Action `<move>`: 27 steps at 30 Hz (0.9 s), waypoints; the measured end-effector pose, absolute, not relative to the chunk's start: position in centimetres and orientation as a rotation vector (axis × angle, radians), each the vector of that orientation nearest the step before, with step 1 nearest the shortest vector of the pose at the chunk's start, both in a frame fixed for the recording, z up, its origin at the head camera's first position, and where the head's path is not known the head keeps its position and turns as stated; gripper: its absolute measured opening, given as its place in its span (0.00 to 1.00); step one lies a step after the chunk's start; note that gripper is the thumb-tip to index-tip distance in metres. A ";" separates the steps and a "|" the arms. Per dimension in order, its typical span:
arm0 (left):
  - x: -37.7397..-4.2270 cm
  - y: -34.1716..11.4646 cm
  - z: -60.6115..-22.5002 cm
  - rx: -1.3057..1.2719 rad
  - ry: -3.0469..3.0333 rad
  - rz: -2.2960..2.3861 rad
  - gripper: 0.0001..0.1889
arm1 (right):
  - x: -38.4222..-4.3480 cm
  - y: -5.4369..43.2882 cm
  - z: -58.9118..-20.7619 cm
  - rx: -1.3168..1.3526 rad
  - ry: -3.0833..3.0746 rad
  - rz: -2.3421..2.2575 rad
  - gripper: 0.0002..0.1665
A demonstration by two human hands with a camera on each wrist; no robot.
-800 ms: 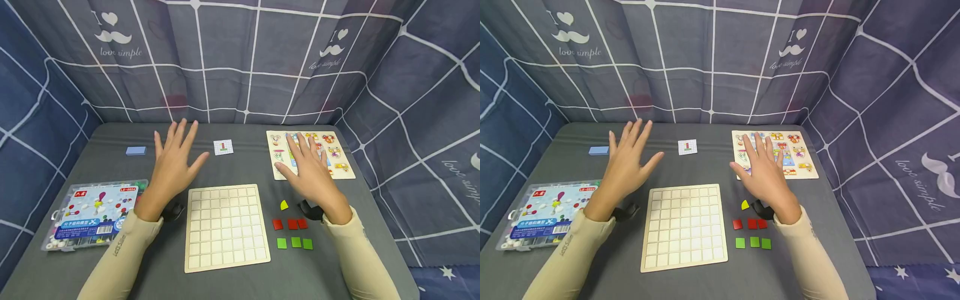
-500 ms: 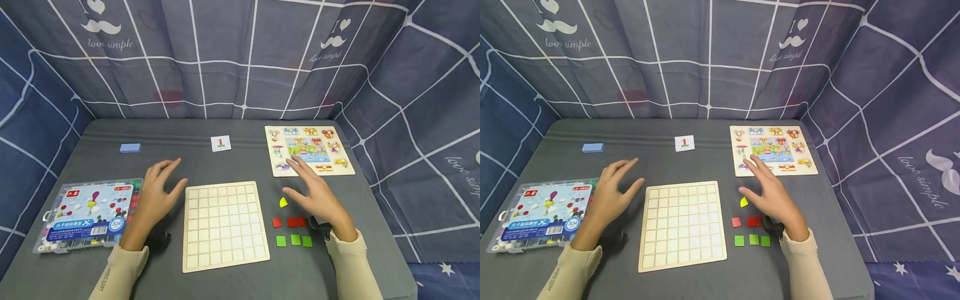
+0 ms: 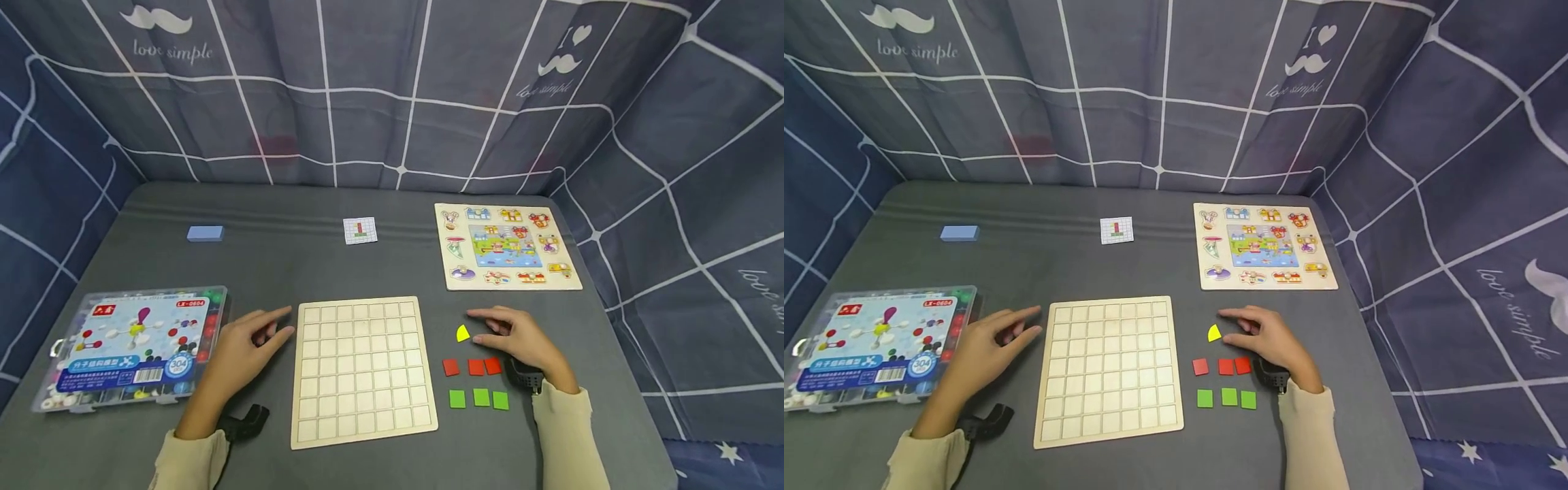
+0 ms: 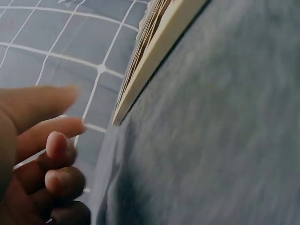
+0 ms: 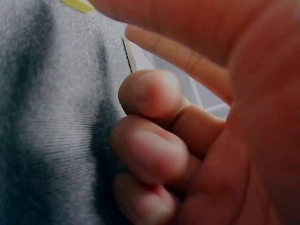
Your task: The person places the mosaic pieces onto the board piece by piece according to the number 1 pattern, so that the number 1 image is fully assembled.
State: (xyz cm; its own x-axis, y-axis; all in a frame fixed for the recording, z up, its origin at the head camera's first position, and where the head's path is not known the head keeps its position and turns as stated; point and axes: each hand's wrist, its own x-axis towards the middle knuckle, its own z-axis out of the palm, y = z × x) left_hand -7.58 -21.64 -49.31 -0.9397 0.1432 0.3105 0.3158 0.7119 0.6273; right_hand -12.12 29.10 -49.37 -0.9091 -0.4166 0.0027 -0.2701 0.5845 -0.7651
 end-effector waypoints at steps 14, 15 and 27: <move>-7.6 -21.6 -49.1 -0.346 -3.024 -1.088 0.28 | -12.1 28.5 -49.3 -0.491 2.618 -1.132 0.23; -7.6 -21.6 -49.1 -0.347 -3.019 -1.082 0.28 | -12.1 28.4 -49.2 -0.490 2.621 -1.123 0.23; -7.8 -21.5 -49.3 -0.386 -3.011 -1.015 0.28 | -12.1 28.1 -49.3 -0.468 2.640 -1.103 0.20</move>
State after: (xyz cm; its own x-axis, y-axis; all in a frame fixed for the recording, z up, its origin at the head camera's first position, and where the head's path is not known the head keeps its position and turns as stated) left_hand -7.81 -21.53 -49.27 -0.9693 0.2451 0.0211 0.2079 0.7700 0.6032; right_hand -12.07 28.07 -49.26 -0.9193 -0.3812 -0.0975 -0.1985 0.6633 -0.7215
